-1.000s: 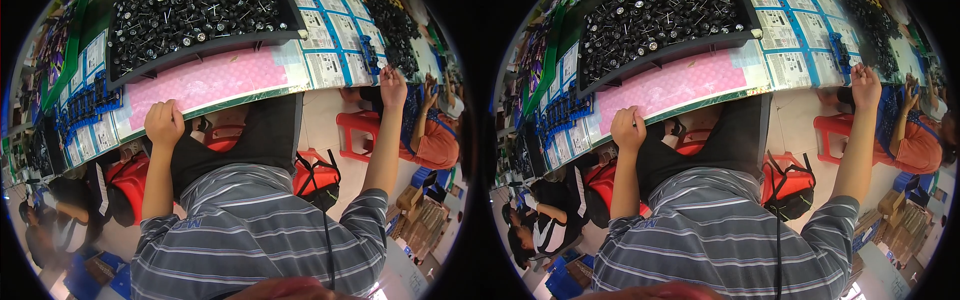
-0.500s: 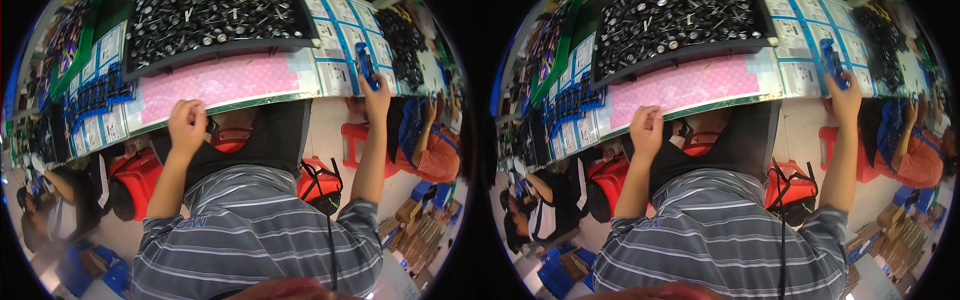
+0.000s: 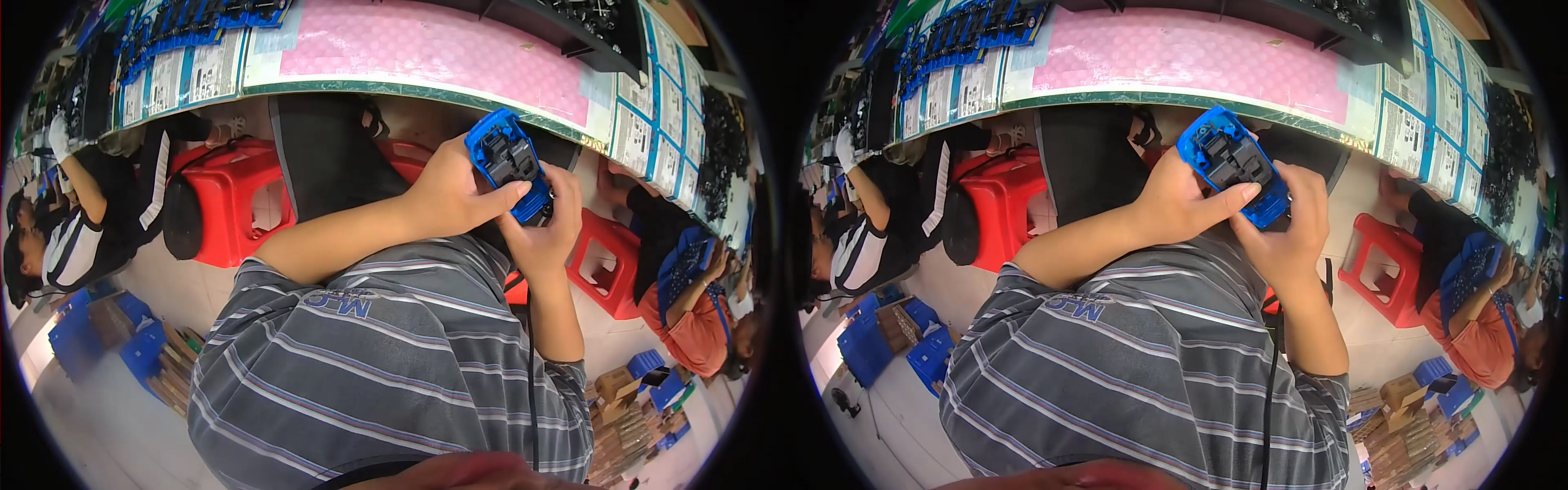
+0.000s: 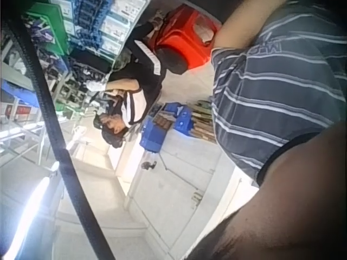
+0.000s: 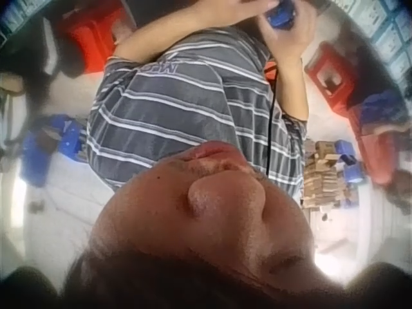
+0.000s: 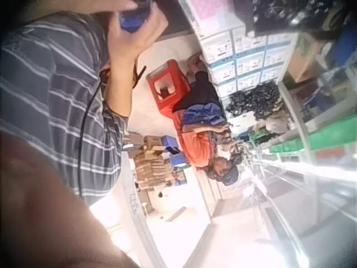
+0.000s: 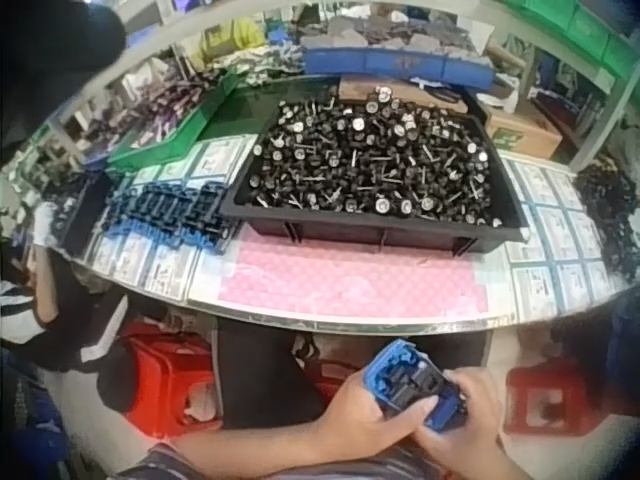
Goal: The person assembles toy cars by taking car chassis from the workbench, installing wheel axles from a tray onto each chassis by hand, and placing the assembled cars onto the workbench.
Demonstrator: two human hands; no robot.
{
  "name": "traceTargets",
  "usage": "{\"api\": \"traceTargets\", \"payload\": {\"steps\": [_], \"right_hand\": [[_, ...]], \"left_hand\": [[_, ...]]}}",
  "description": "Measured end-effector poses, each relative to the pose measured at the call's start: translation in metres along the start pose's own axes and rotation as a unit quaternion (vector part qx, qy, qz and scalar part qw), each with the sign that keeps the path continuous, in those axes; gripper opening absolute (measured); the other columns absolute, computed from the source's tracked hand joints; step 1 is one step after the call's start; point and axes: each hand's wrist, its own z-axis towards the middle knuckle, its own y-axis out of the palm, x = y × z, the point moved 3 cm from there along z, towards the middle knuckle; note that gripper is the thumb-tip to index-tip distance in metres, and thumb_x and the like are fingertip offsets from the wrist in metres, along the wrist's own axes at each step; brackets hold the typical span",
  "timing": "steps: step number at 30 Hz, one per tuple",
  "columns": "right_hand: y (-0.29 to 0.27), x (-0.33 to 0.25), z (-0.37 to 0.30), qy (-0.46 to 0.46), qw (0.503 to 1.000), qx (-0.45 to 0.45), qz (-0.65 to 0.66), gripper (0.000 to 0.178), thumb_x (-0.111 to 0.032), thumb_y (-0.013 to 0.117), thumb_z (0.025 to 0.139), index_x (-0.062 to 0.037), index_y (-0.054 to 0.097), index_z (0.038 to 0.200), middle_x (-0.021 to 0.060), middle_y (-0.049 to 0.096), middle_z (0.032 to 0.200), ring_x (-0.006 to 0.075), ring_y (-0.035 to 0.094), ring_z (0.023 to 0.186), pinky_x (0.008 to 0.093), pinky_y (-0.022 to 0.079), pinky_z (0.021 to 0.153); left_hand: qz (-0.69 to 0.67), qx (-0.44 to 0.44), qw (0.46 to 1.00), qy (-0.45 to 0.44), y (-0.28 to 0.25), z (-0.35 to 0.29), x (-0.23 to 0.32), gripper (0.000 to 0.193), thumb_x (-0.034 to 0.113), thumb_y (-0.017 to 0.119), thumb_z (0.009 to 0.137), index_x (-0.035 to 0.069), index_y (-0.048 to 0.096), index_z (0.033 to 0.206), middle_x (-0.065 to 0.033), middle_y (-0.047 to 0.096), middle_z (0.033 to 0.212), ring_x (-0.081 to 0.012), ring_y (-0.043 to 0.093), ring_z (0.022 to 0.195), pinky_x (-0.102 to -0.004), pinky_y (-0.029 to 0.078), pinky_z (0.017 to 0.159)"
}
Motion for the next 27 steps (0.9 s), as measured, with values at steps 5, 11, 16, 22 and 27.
{"api": "traceTargets", "payload": {"steps": [5, 11, 16, 22, 27], "right_hand": [[0.014, -0.005, -0.003, 0.032, 0.988, -0.101, 0.112, 0.062, -0.009, 0.082, 0.063, 0.0020, 0.057, 0.119, 0.0185, 0.059, 0.110, 0.0327, 0.060, 0.100, 0.0381, 0.049, 0.088], [0.030, -0.008, -0.004, 0.036, 0.983, -0.123, 0.133, 0.063, -0.021, 0.082, 0.070, 0.0032, 0.055, 0.121, 0.0172, 0.058, 0.110, 0.0299, 0.059, 0.101, 0.0374, 0.047, 0.090], [0.035, -0.002, -0.007, 0.199, 0.906, -0.154, 0.339, 0.052, -0.032, 0.072, 0.087, 0.0029, 0.056, 0.122, 0.0114, 0.057, 0.111, 0.0216, 0.056, 0.104, 0.0336, 0.044, 0.093], [0.038, -0.002, -0.007, 0.241, 0.886, -0.171, 0.358, 0.035, -0.022, 0.064, 0.096, 0.0018, 0.057, 0.121, 0.0058, 0.060, 0.111, 0.0139, 0.055, 0.102, 0.0276, 0.045, 0.090], [0.041, 0.004, -0.014, 0.264, 0.864, -0.159, 0.399, 0.032, -0.018, 0.067, 0.095, 0.0007, 0.057, 0.120, 0.0057, 0.061, 0.111, 0.0134, 0.056, 0.102, 0.0275, 0.046, 0.090]], "left_hand": [[0.076, 0.087, 0.992, 0.057, -0.012, -0.017, 0.011, 0.044, 0.015, 0.074, 0.079, -0.004, 0.059, 0.117, -0.0186, 0.066, 0.103, -0.0311, 0.066, 0.093, -0.0383, 0.052, 0.084], [0.107, 0.106, 0.985, 0.088, -0.029, -0.025, 0.010, 0.038, 0.015, 0.076, 0.078, -0.001, 0.061, 0.109, -0.0110, 0.067, 0.094, -0.0166, 0.063, 0.082, -0.0313, 0.052, 0.077], [0.073, 0.087, 0.991, 0.067, -0.041, -0.031, 0.012, 0.036, 0.017, 0.076, 0.079, -0.001, 0.061, 0.107, -0.0089, 0.066, 0.094, -0.0155, 0.061, 0.081, -0.0311, 0.051, 0.075], [0.092, 0.088, 0.983, 0.131, -0.043, -0.035, 0.017, 0.042, 0.025, 0.076, 0.082, -0.001, 0.060, 0.111, -0.0122, 0.063, 0.098, -0.0222, 0.062, 0.086, -0.0327, 0.050, 0.075], [0.130, 0.073, 0.981, 0.125, -0.043, -0.032, 0.016, 0.045, 0.030, 0.074, 0.084, -0.002, 0.060, 0.112, -0.0168, 0.061, 0.101, -0.0324, 0.063, 0.091, -0.0380, 0.050, 0.081]]}}
